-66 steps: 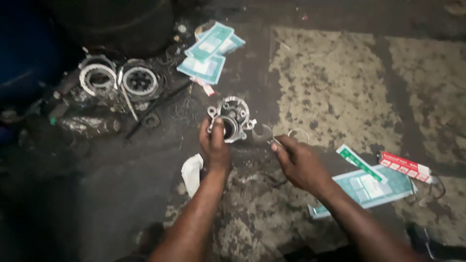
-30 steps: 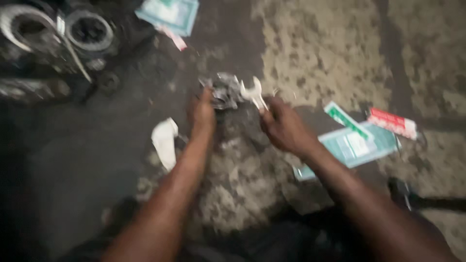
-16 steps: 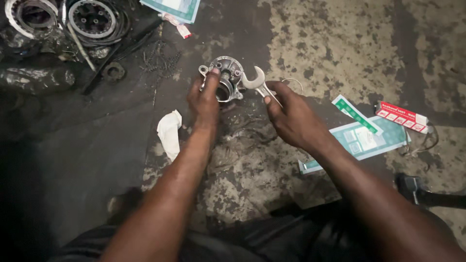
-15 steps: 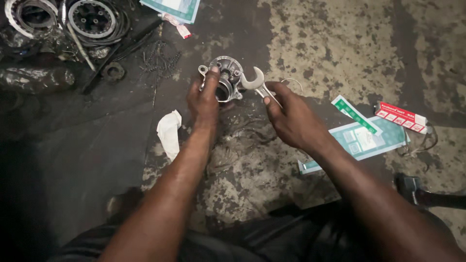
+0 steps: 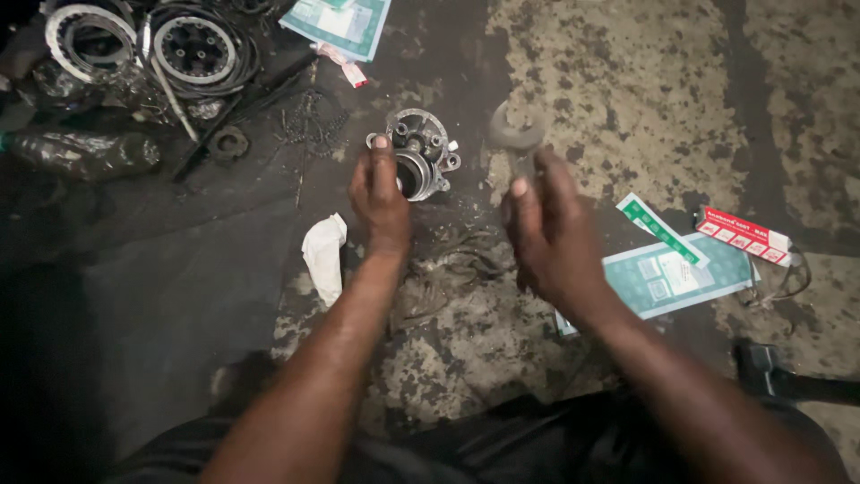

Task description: The person is repairing a mechanical part, possibly a cylinder head, using a wrench and a hammer. They are seen tightening bolts and adjusting components of the part.

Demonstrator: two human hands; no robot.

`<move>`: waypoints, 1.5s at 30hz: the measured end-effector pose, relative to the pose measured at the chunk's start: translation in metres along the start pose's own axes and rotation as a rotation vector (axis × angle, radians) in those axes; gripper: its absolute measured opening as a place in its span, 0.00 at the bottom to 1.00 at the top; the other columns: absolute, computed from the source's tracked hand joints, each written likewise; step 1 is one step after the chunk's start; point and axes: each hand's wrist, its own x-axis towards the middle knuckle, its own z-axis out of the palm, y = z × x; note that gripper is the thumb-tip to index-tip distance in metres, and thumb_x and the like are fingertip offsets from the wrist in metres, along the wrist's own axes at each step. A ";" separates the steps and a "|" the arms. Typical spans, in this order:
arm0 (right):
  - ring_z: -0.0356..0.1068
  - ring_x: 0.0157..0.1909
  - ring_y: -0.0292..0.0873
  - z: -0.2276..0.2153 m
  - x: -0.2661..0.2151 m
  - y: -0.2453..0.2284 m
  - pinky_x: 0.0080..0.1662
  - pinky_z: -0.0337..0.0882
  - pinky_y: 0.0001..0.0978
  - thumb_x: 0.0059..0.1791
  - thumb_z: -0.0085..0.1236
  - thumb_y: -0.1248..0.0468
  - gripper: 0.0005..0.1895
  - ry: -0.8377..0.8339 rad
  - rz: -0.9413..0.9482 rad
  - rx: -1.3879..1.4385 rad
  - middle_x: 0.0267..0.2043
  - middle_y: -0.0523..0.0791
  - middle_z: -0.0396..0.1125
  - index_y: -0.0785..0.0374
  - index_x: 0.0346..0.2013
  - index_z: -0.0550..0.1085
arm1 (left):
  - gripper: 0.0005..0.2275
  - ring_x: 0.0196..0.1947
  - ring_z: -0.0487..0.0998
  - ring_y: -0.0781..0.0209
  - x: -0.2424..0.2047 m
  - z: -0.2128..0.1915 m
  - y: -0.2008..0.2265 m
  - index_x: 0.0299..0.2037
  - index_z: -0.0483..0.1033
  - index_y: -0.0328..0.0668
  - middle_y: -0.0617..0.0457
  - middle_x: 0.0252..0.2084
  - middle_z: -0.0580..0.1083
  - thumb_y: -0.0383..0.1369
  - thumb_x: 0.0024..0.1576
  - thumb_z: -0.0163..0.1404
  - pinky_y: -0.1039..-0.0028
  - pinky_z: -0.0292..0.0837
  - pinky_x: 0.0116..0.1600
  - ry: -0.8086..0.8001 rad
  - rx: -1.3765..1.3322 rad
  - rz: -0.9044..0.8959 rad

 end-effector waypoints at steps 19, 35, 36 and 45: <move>0.75 0.49 0.47 0.007 0.011 0.021 0.54 0.72 0.44 0.52 0.48 0.58 0.19 -0.880 -0.013 -0.511 0.47 0.49 0.76 0.55 0.57 0.74 | 0.19 0.41 0.75 0.58 0.041 -0.022 -0.003 0.46 0.78 0.30 0.49 0.41 0.75 0.43 0.68 0.44 0.68 0.72 0.46 0.081 -0.198 0.068; 0.72 0.50 0.61 0.007 0.089 0.223 0.50 0.71 0.50 0.47 0.56 0.61 0.15 -0.058 -0.265 -0.657 0.51 0.52 0.72 0.57 0.48 0.78 | 0.22 0.40 0.79 0.59 0.035 -0.016 -0.010 0.50 0.77 0.37 0.50 0.42 0.78 0.49 0.64 0.39 0.69 0.75 0.47 -0.056 -0.572 -0.476; 0.72 0.49 0.60 0.008 0.087 0.232 0.50 0.72 0.49 0.47 0.57 0.58 0.15 -0.043 -0.293 -0.668 0.49 0.52 0.72 0.58 0.47 0.77 | 0.22 0.38 0.79 0.58 0.037 -0.016 -0.009 0.48 0.77 0.38 0.49 0.41 0.78 0.49 0.64 0.39 0.68 0.75 0.46 -0.078 -0.569 -0.498; 0.72 0.47 0.63 0.023 0.094 0.242 0.49 0.71 0.52 0.44 0.57 0.53 0.25 -0.068 -0.301 -0.738 0.46 0.60 0.71 0.66 0.49 0.71 | 0.18 0.37 0.76 0.64 0.032 -0.013 -0.011 0.43 0.79 0.36 0.55 0.39 0.77 0.45 0.63 0.43 0.71 0.71 0.43 -0.056 -0.097 -0.214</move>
